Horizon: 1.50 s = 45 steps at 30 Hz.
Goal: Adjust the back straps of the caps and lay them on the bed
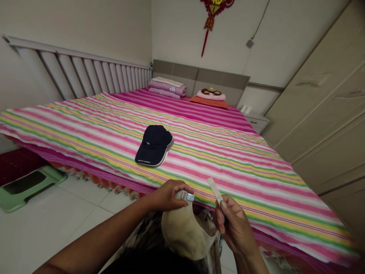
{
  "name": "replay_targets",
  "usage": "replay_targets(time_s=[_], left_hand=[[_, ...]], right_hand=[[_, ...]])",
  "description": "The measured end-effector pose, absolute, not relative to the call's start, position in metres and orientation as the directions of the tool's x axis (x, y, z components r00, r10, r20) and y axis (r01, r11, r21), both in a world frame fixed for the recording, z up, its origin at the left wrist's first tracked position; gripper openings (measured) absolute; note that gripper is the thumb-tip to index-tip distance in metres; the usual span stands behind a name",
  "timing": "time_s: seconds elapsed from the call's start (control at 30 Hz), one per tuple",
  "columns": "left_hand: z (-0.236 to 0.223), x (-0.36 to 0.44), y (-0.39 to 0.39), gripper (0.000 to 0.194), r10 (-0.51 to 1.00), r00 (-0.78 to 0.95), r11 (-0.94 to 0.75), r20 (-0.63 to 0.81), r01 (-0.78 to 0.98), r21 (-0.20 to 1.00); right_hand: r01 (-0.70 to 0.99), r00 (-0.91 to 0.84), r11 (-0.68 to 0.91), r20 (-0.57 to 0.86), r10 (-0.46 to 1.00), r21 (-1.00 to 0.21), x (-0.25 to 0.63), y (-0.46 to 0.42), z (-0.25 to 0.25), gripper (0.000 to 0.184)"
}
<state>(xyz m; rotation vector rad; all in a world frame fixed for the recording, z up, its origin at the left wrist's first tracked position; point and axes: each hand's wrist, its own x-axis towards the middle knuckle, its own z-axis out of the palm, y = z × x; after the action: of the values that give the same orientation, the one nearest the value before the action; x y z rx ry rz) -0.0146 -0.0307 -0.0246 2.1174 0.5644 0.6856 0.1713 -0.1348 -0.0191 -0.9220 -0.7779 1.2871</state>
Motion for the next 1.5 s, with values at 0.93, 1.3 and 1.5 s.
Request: replay_targets(time_s=[0.93, 1.3, 1.5], left_hand=[[-0.021, -0.003, -0.045, 0.030, 0.705, 0.706, 0.544, -0.067, -0.478, 0.689], [-0.015, -0.001, -0.045, 0.032, 0.709, 0.705, 0.466, 0.018, -0.488, 0.738], [-0.015, -0.005, -0.041, 0.030, 0.724, 0.685, 0.327, 0.079, -0.442, 0.835]], right_hand=[[-0.370, 0.053, -0.113, -0.142, 0.988, -0.922, 0.153, -0.138, 0.004, 0.023], [-0.318, -0.015, -0.151, -0.154, 0.988, -0.936, 0.150, -0.134, 0.012, 0.021], [-0.351, 0.023, -0.170, -0.191, 0.981, -0.921, 0.147, -0.128, 0.007, 0.026]])
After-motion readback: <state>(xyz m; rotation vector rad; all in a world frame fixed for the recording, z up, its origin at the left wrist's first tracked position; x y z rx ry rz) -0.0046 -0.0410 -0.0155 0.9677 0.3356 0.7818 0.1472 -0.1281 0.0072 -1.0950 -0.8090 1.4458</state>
